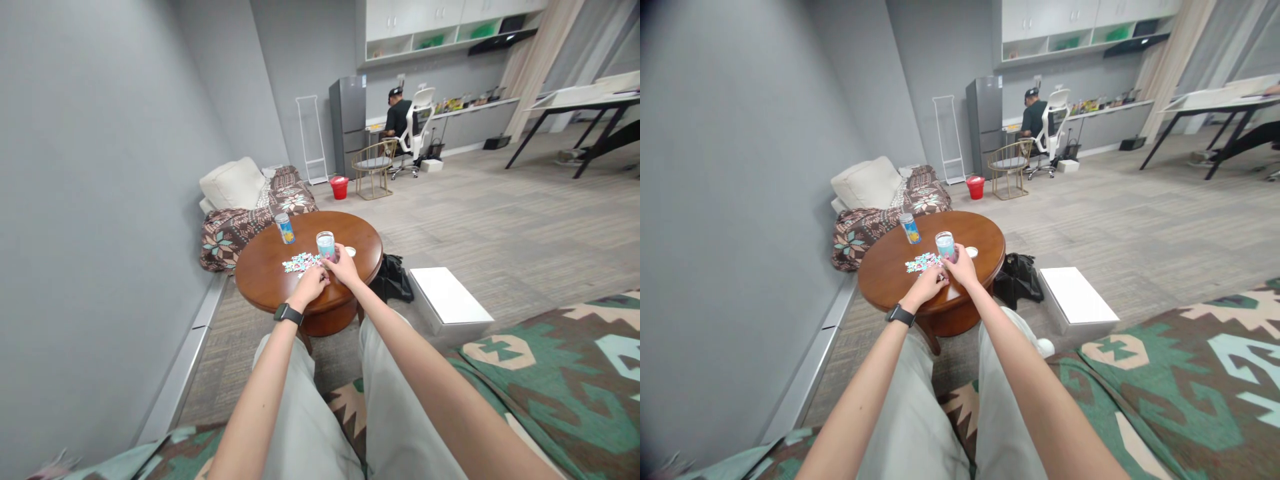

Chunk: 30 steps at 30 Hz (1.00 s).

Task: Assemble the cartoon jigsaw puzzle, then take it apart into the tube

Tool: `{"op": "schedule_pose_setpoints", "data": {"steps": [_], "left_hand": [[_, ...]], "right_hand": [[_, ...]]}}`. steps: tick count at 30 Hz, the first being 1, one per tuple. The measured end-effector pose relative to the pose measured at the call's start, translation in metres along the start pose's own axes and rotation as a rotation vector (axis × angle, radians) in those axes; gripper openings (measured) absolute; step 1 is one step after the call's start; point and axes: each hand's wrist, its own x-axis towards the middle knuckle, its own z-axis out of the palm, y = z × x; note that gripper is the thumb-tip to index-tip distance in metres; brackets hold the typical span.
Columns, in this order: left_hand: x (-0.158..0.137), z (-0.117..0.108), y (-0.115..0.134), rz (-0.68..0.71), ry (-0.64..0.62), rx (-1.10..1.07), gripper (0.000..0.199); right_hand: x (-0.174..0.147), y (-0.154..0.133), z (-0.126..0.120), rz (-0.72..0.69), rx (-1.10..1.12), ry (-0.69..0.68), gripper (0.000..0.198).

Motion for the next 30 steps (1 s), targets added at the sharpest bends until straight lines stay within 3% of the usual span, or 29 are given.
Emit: {"op": "schedule_pose_setpoints", "data": {"steps": [7, 9, 11, 14, 16, 25, 28, 30], "left_hand": [[-0.001, -0.003, 0.008, -0.061, -0.036, -0.158, 0.017], [-0.001, -0.008, 0.011, -0.042, 0.010, -0.166, 0.016], [0.000, -0.017, 0.015, -0.050, 0.194, -0.170, 0.013], [0.003, -0.034, 0.021, -0.096, 0.582, -0.188, 0.010], [0.006, -0.043, 0.023, -0.067, 0.695, -0.180, 0.011], [0.022, -0.045, 0.013, 0.014, 0.600, -0.105, 0.020], [0.011, -0.034, -0.007, -0.063, 0.612, -0.077, 0.028], [0.000, -0.023, -0.023, -0.155, 0.539, -0.009, 0.026]], "right_hand": [[0.000, -0.003, 0.001, -0.013, 0.015, -0.017, 0.052], [0.000, -0.004, 0.001, -0.030, 0.005, -0.019, 0.053], [0.000, -0.005, 0.001, -0.056, -0.004, -0.035, 0.053], [0.000, -0.005, 0.001, -0.091, -0.009, -0.073, 0.050], [0.000, -0.006, 0.001, -0.100, -0.005, -0.095, 0.050], [-0.001, -0.009, 0.000, -0.102, 0.025, -0.116, 0.054], [-0.002, -0.010, 0.000, -0.081, 0.020, -0.097, 0.052], [-0.002, -0.010, 0.000, -0.059, 0.011, -0.083, 0.051]]}}
